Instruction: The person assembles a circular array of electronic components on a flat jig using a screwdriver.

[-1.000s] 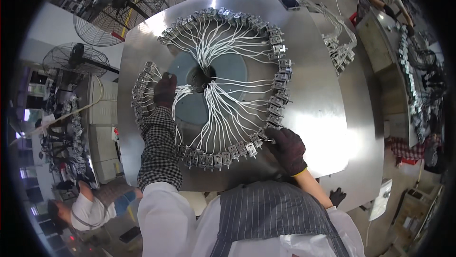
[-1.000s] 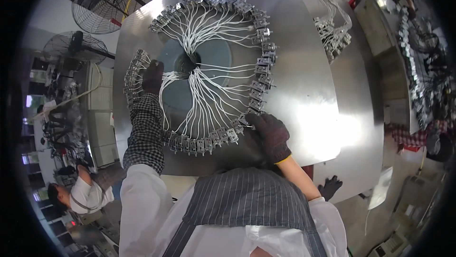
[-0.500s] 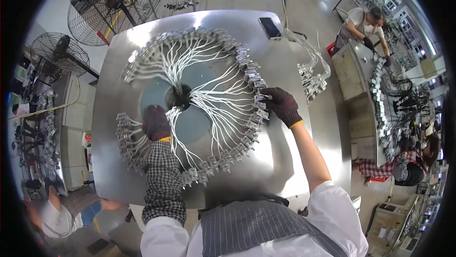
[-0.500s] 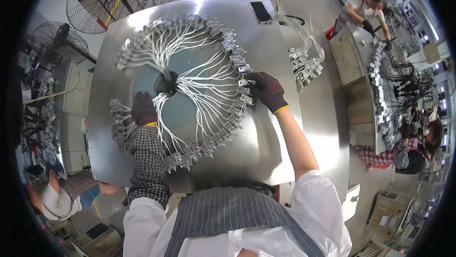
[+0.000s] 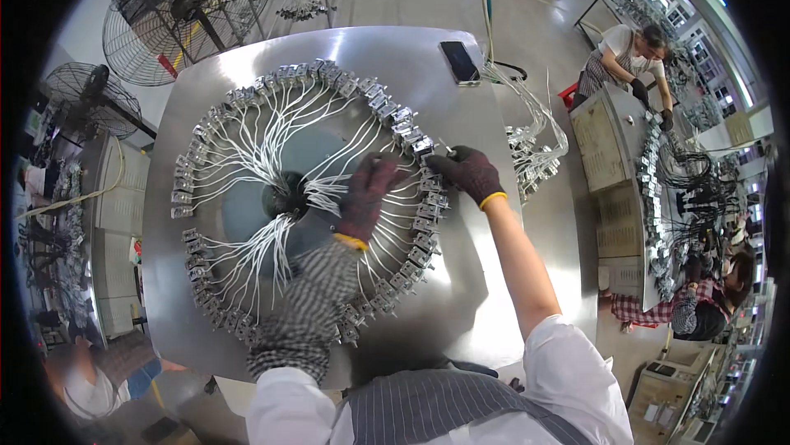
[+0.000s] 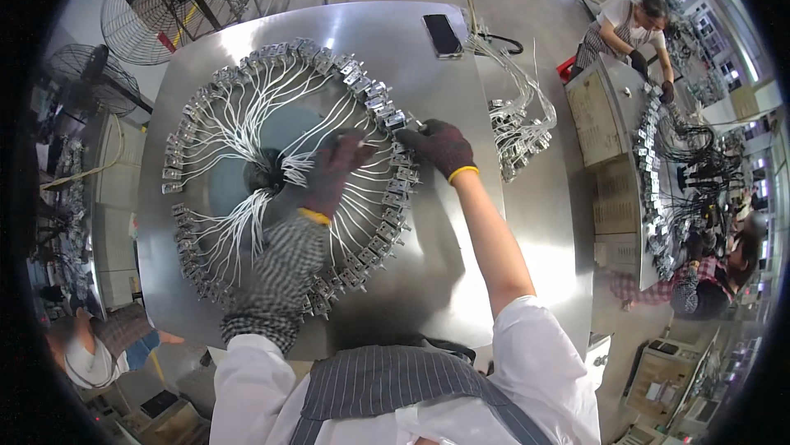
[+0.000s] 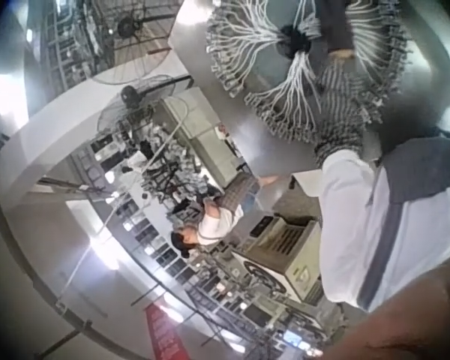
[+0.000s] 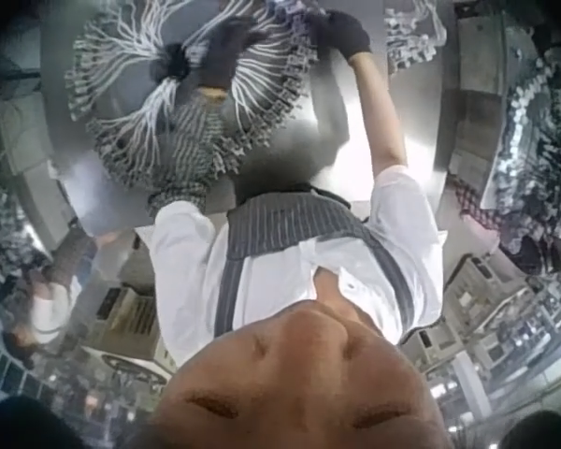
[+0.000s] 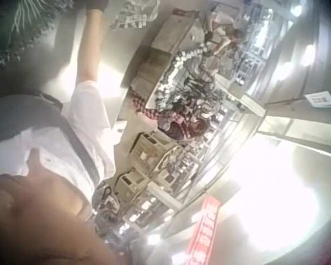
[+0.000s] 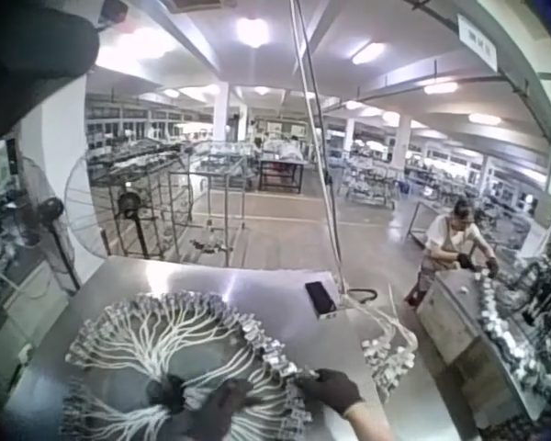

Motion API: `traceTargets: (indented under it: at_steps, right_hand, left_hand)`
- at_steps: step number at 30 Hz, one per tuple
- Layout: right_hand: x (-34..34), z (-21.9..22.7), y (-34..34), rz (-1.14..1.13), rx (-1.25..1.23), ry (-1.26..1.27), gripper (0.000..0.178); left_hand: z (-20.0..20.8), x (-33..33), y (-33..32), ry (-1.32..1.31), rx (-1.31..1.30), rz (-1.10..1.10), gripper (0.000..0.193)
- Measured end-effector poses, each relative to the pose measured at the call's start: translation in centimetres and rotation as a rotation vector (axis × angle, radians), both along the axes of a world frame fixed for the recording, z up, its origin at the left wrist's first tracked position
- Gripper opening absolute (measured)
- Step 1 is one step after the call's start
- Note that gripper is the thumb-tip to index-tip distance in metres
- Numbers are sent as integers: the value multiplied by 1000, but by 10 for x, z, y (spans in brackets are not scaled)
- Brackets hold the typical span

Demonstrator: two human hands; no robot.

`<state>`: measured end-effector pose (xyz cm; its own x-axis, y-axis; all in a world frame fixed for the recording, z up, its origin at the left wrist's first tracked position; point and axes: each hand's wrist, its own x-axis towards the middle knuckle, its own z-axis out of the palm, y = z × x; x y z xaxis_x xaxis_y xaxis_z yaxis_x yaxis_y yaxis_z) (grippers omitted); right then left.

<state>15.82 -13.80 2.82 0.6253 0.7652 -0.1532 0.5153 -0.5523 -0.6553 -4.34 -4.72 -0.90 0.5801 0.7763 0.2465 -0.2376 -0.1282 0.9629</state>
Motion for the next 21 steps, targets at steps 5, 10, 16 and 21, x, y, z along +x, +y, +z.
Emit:
traceTargets:
  at_steps: [5, 10, 16, 21]
  right_hand:
    - [-7, 3, 0, -19, 30, 166, 52]
    - [-12, -42, -21, -239, 444, 816, 27]
    - [-13, -40, -31, -185, 406, 654, 34]
    - [-8, -36, -40, -143, 424, 69, 29]
  left_hand:
    - [-2, 45, -17, -118, -373, 12, 33]
    - [-25, 56, -16, -88, -467, -24, 36]
    - [-11, 48, -19, -7, -297, -186, 40]
    - [2, 50, -17, -34, -434, -174, 32]
